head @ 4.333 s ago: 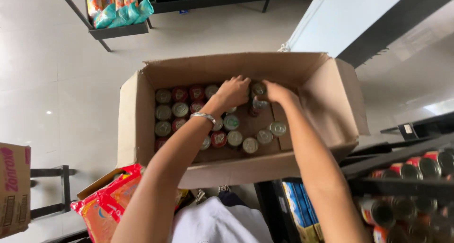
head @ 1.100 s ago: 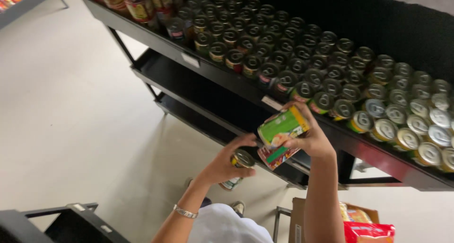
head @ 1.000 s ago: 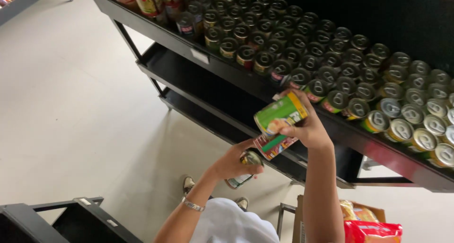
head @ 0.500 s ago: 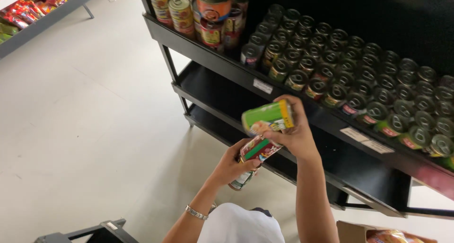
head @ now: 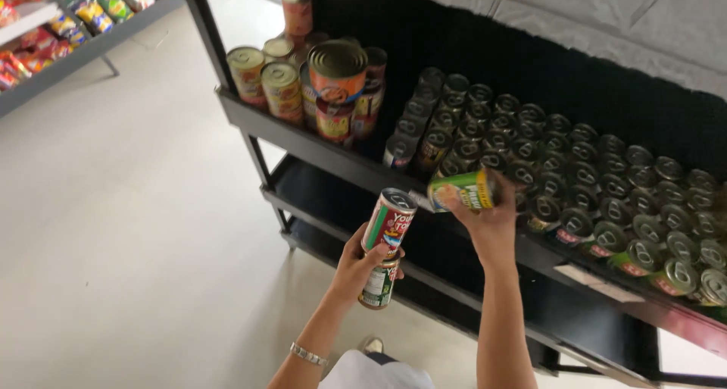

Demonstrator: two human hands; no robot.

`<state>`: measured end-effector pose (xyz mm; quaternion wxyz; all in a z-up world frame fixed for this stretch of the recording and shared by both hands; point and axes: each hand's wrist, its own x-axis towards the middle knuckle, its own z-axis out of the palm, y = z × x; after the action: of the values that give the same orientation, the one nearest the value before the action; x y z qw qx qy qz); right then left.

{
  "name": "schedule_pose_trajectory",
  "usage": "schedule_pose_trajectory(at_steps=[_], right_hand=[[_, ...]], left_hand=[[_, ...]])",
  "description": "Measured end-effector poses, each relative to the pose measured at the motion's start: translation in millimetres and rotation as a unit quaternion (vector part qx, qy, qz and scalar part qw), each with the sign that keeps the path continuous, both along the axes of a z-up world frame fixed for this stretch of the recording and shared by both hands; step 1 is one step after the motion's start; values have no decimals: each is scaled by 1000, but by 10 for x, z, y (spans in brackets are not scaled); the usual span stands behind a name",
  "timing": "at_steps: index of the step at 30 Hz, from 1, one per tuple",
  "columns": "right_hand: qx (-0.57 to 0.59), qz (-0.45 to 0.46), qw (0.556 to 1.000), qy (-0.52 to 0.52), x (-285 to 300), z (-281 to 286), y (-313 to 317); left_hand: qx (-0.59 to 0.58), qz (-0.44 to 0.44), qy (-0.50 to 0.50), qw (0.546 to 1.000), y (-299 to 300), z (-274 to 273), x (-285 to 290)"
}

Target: Taking canned goods out of a cardboard box and placing them onto a grocery store shelf.

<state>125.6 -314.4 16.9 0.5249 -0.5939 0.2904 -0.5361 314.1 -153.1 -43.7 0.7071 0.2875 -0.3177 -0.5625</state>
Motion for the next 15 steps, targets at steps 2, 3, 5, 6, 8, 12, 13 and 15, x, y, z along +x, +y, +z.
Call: schedule_pose_trajectory(at_steps=[2,3,5,6,8,12,13,15], right_hand=[[-73,-50,992,87,192,156,-84],[-139,-95,970,178,282,227,-101],[-174,-84,964,184,352,146,-245],[-213,-65,958,183,416,149,-353],[-235,-72,947,206,495,133,-470],[-227,-67,931,277,673,138,-575],[-239,-77,929,273,727,232,-585],[-197,-84,928,304,787,299,-505]], left_hand=[[-7,-6,-4,1000,-133,44,60],[-10,-6,-4,1000,-173,57,85],[-20,-12,-3,1000,-269,6,136],[-34,-9,-7,999,-359,19,198],[-42,-18,5,999,-456,2,256],[-25,-39,29,998,-581,34,508],[-40,-46,24,998,-657,51,599],[-1,-39,10,999,-710,-3,736]])
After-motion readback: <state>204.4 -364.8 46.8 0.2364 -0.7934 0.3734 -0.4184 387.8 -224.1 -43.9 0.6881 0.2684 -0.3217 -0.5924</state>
